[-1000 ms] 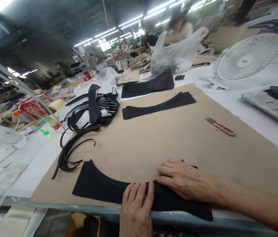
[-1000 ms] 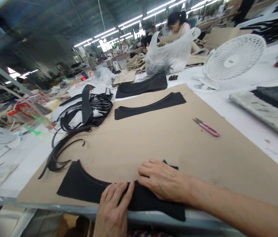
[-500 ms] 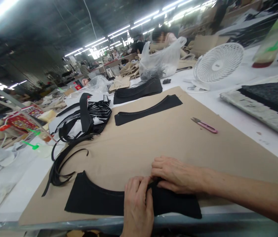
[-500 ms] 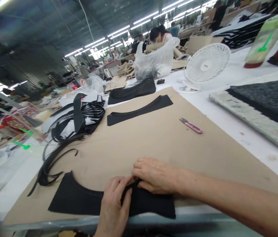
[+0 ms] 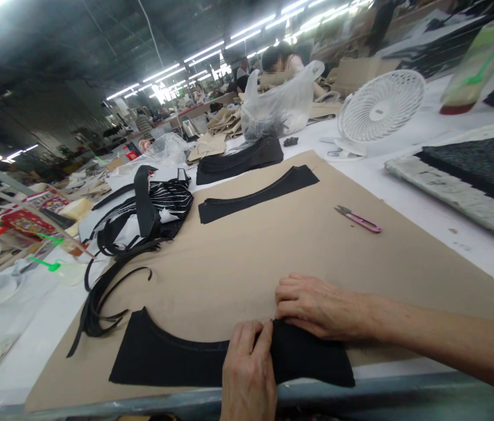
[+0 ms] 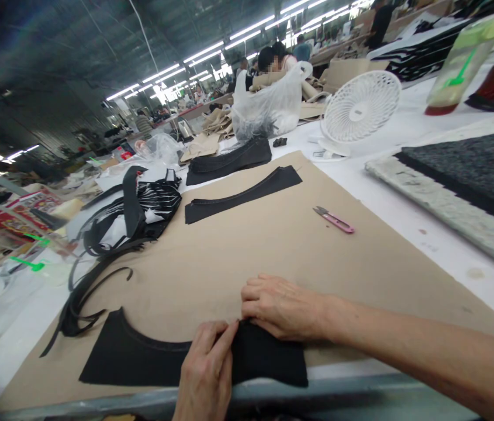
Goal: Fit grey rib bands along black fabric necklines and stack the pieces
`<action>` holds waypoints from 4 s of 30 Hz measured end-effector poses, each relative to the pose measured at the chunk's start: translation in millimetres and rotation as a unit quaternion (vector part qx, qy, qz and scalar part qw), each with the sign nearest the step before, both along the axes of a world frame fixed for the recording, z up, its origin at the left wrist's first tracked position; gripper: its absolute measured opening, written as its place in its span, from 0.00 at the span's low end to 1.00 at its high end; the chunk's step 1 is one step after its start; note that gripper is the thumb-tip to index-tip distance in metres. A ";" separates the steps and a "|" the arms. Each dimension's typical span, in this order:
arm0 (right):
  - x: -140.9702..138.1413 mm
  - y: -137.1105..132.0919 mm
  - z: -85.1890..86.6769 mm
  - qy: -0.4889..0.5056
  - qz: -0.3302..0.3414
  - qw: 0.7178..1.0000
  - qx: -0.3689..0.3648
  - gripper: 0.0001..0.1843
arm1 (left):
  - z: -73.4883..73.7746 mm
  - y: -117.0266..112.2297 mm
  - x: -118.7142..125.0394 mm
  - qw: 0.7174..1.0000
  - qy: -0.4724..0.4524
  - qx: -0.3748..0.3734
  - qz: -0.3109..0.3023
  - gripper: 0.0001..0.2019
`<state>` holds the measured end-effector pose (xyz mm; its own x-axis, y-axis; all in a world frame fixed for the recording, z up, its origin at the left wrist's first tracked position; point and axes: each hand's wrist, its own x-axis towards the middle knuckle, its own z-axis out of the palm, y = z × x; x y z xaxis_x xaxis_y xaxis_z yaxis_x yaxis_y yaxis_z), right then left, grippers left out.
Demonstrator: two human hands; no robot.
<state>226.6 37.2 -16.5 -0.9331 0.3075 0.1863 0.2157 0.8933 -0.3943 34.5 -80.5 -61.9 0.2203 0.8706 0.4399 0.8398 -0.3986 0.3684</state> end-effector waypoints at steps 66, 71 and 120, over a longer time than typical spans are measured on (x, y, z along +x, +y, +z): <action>35.7 14.3 -2.6 0.002 0.007 0.998 0.067 0.10 | 7.7 10.8 19.5 0.987 0.160 -0.019 -0.006 0.28; 38.3 15.0 -2.8 0.009 -0.003 0.998 0.067 0.08 | 2.1 11.3 17.9 0.984 0.178 0.009 -0.005 0.27; 65.9 13.9 -3.5 -0.016 -0.025 0.995 0.094 0.21 | 14.0 25.9 38.1 0.978 0.208 -0.010 -0.032 0.34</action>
<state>292.5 51.2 -20.0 -0.9240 0.3157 0.2157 0.2710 0.9387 -0.2130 72.6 -54.7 -47.8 0.4311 0.8566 0.2835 0.8920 -0.4520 0.0096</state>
